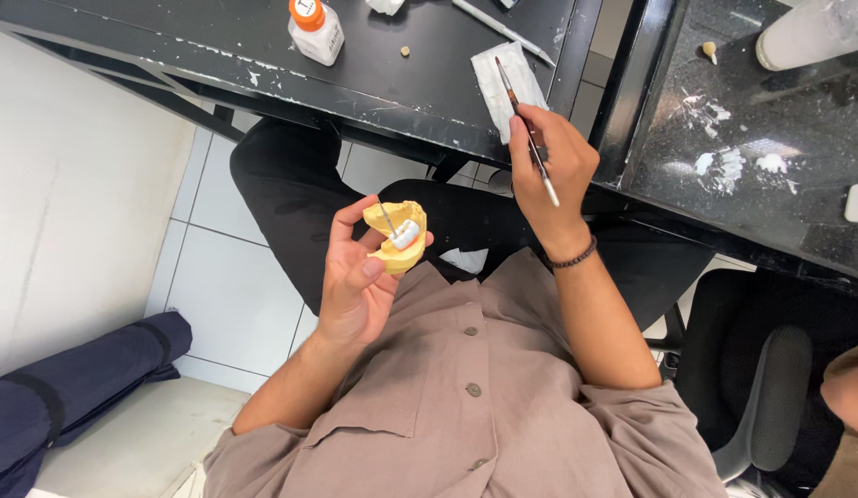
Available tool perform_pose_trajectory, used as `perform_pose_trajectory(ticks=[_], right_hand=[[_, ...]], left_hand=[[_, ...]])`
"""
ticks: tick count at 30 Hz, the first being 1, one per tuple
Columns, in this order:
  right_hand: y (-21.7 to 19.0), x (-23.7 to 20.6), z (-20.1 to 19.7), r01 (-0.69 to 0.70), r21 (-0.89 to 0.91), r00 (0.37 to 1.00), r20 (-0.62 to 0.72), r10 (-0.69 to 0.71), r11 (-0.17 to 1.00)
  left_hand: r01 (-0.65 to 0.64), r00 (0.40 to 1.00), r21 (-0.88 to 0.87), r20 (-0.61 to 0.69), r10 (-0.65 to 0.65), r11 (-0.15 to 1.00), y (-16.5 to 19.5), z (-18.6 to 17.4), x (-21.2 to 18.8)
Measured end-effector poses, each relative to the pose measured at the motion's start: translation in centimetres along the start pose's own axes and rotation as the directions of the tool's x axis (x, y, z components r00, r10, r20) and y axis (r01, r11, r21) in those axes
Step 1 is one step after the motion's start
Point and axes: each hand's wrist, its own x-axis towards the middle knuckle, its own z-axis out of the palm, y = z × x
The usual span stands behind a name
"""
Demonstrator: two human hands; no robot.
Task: The person holds a yellow dental plaster model with a partial denture in one hand and uses a fine brush to apply white ceramic material onto the denture teeth. They periodically dip the brush into material on the bench and rotate the model to reach different surfaces.
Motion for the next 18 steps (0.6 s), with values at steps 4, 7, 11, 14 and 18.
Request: perform_pose_trajectory(ticks=[4, 7, 11, 14, 18], right_hand=[[1.1, 0.4, 1.3, 0.017, 0.037, 0.999, 0.033, -0.018, 0.999], [1.3, 0.3, 1.5, 0.044, 0.01, 0.995, 0.09, -0.045, 0.999], [0.7, 0.1, 1.0, 0.065, -0.023, 0.989, 0.136, -0.061, 0.998], [-0.1, 0.1, 0.4, 0.125, -0.034, 0.978, 0.173, -0.117, 0.992], [-1.5, -0.1, -1.5, 0.112, -0.042, 0.972, 0.21, -0.101, 0.993]], left_hand=[[-0.027, 1.0, 0.013, -0.007, 0.027, 1.0, 0.3, -0.5, -0.1], [-0.024, 1.0, 0.019, -0.003, 0.024, 1.0, 0.4, -0.8, 0.0], [-0.024, 1.0, 0.016, 0.002, 0.024, 1.0, 0.5, -0.9, 0.0], [-0.02, 1.0, 0.024, 0.0, 0.02, 1.0, 0.5, -0.7, 0.1], [0.013, 1.0, 0.015, 0.005, -0.013, 1.0, 0.6, -0.3, 0.0]])
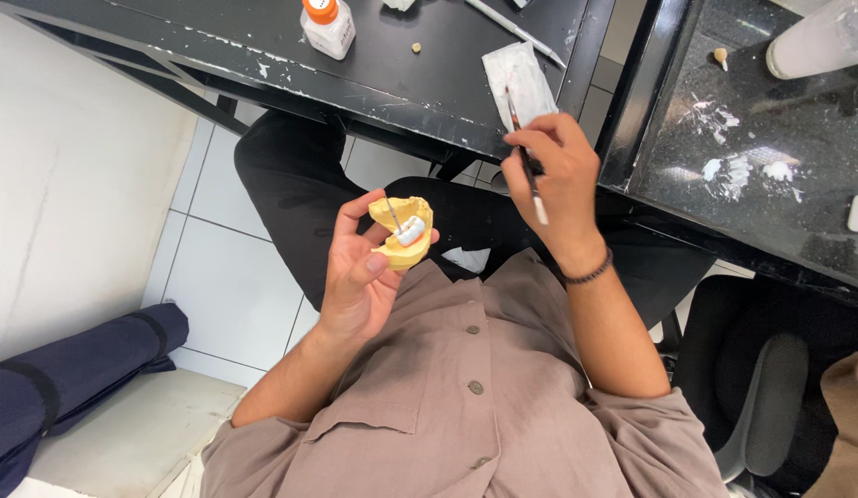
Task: The person holds a yellow dental plaster model with a partial denture in one hand and uses a fine brush to apply white ceramic material onto the denture teeth. They periodically dip the brush into material on the bench and rotate the model to reach different surfaces.
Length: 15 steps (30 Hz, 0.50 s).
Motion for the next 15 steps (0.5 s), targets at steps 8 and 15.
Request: perform_pose_trajectory(ticks=[8, 15], right_hand=[[-3.9, -4.9, -6.7, -0.224, 0.651, 0.915, -0.117, 0.387, 0.726], [-4.4, -10.0, -8.9, -0.162, 0.923, 0.901, -0.006, 0.433, 0.349]], left_hand=[[0.136, 0.99, -0.124, 0.063, -0.129, 0.983, -0.4, 1.4, 0.2], [0.216, 0.973, -0.112, 0.105, -0.205, 0.97, -2.2, 4.2, 0.5]])
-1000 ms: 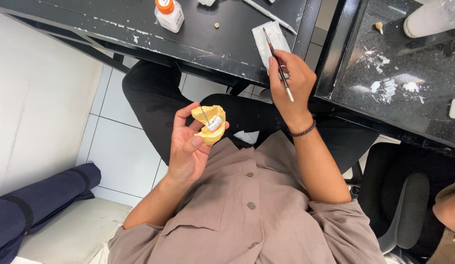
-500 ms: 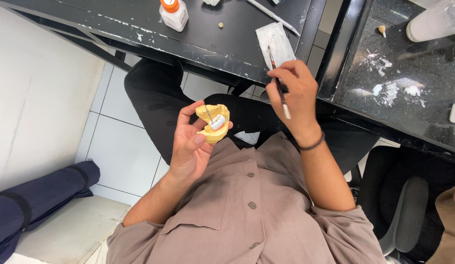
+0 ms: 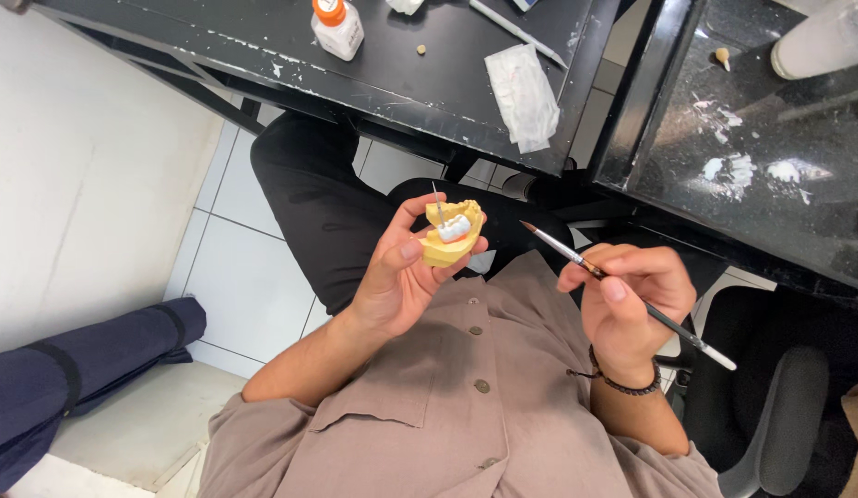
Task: The person holds a yellow dental plaster model with a partial denture in one hand and uses a fine brush to apply white ceramic material onto the denture teeth. They periodically dip the brush into material on the bench and rotate the model to reach different surfaces.
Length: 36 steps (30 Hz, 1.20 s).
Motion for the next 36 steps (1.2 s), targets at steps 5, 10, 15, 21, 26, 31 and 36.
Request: perform_pose_trajectory(ticks=[5, 10, 15, 21, 26, 31, 36], right_hand=[[-0.9, -1.0, -0.3, 0.124, -0.169, 0.988, 0.111, -0.106, 0.978], [-1.7, -0.9, 0.4, 0.282, -0.225, 0.941, 0.253, -0.224, 0.933], [-2.5, -0.7, 0.9, 0.39, -0.382, 0.893, 0.377, -0.243, 0.838], [-3.0, -1.1, 0.3, 0.298, -0.318, 0.924, 0.334, -0.187, 0.9], [-2.7, -1.7, -0.9, 0.166, -0.27, 0.984, 0.104, -0.143, 0.948], [-0.5, -1.3, -1.2, -0.144, -0.215, 0.972, 0.15, 0.179, 0.966], [1.4, -1.0, -1.2, -0.271, -0.003, 0.945, 0.191, 0.267, 0.963]], left_hand=[[0.049, 0.998, -0.019, 0.047, -0.048, 0.999, -1.5, 1.6, 0.5], [0.042, 0.998, 0.07, 0.053, -0.046, 0.997, -2.6, 2.8, 0.3], [-0.012, 1.0, 0.115, -0.006, 0.012, 0.993, -3.8, 3.6, 0.2], [-0.083, 0.996, 0.195, -0.014, 0.087, 0.977, -4.4, 4.1, 0.1], [-0.255, 0.967, 0.346, 0.089, 0.239, 0.903, -4.3, 5.1, 0.0], [-0.411, 0.893, 0.692, 0.173, 0.416, 0.594, -4.4, 6.1, 0.1], [-0.451, 0.757, 0.892, 0.363, 0.543, 0.033, -4.8, 5.5, 0.9]])
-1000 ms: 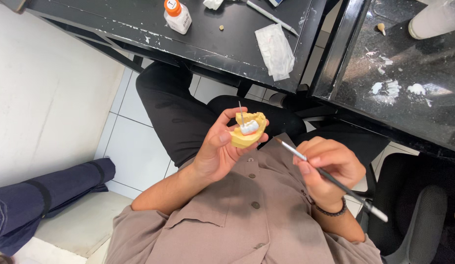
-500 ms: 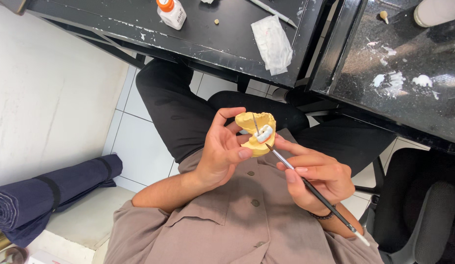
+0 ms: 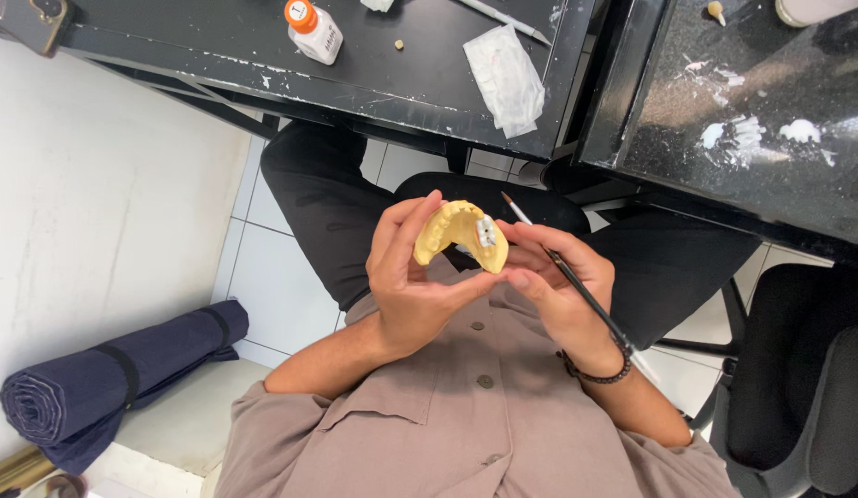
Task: The person holds a yellow dental plaster model with a partial denture in one hand and uses a fine brush to apply white ceramic material onto the denture teeth. They periodically dip the brush into material on the bench and rotate the model to reach different surfaces.
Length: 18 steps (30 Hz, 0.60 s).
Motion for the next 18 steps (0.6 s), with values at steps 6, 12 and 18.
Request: perform_pose_trajectory(ticks=[6, 12, 18], right_hand=[[0.1, 0.0, -0.2, -0.03, -0.042, 0.999, -0.028, 0.029, 0.999], [0.5, 0.3, -0.1, -0.008, -0.115, 0.998, -0.069, 0.0, 0.993], [1.2, 1.0, -1.8, -0.036, -0.076, 0.994, -0.101, 0.029, 0.996]], left_hand=[[-0.093, 0.995, 0.199, -0.017, 0.099, 0.976, -0.9, 0.7, -0.6], [0.065, 0.996, 0.126, 0.06, -0.073, 0.99, -0.7, 0.6, -0.3], [0.351, 0.924, -0.266, 0.254, -0.286, 0.898, -0.2, -0.2, -0.5]])
